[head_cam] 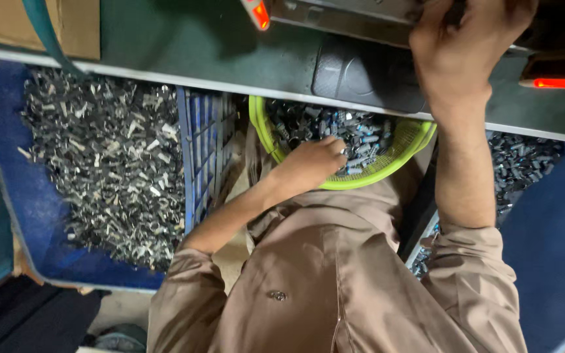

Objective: The person repeatedly picks small cylindrical components and metal rings from a green basket, inserts them into a press machine, and removes the assembled keychains. The finished keychains are placed into a large blue bin. The process is continuous and repetitive throughout the clip.

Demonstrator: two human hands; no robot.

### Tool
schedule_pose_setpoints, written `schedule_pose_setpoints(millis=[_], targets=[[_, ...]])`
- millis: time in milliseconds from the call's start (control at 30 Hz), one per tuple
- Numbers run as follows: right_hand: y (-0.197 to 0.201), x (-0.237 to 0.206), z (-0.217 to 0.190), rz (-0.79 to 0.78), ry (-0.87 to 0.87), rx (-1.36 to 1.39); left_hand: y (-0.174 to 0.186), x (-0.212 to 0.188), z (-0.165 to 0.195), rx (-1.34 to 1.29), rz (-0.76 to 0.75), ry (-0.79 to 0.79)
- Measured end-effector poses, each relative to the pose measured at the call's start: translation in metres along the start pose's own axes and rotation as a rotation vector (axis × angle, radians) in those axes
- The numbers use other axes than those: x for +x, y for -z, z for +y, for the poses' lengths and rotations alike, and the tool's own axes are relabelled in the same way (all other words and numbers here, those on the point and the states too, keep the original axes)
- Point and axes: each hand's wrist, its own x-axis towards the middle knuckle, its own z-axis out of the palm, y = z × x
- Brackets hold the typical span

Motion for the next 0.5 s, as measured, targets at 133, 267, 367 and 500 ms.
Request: schedule_pose_setpoints(millis=[133, 267, 367, 500], targets=[[0.045, 0.005, -0.024, -0.13, 0.009, 0.076, 0.025, -0.006, -0.005, -0.155, 0.25, -0.061], [0.057, -0.025, -0.068, -0.084, 0.144, 0.275, 0.041, -0.015, -0.007, -0.754, 0.494, 0.087], [0.036, -0.059, -0.09, -0.272, -0.002, 0.734, 0.037, -0.018, -0.008, -1.534, 0.595, 0.151], [0.022, -0.092, -0.1, -0.324, -0.137, 0.795, 0.025, -0.017, -0.001, -1.206, 0.707, 0.329]])
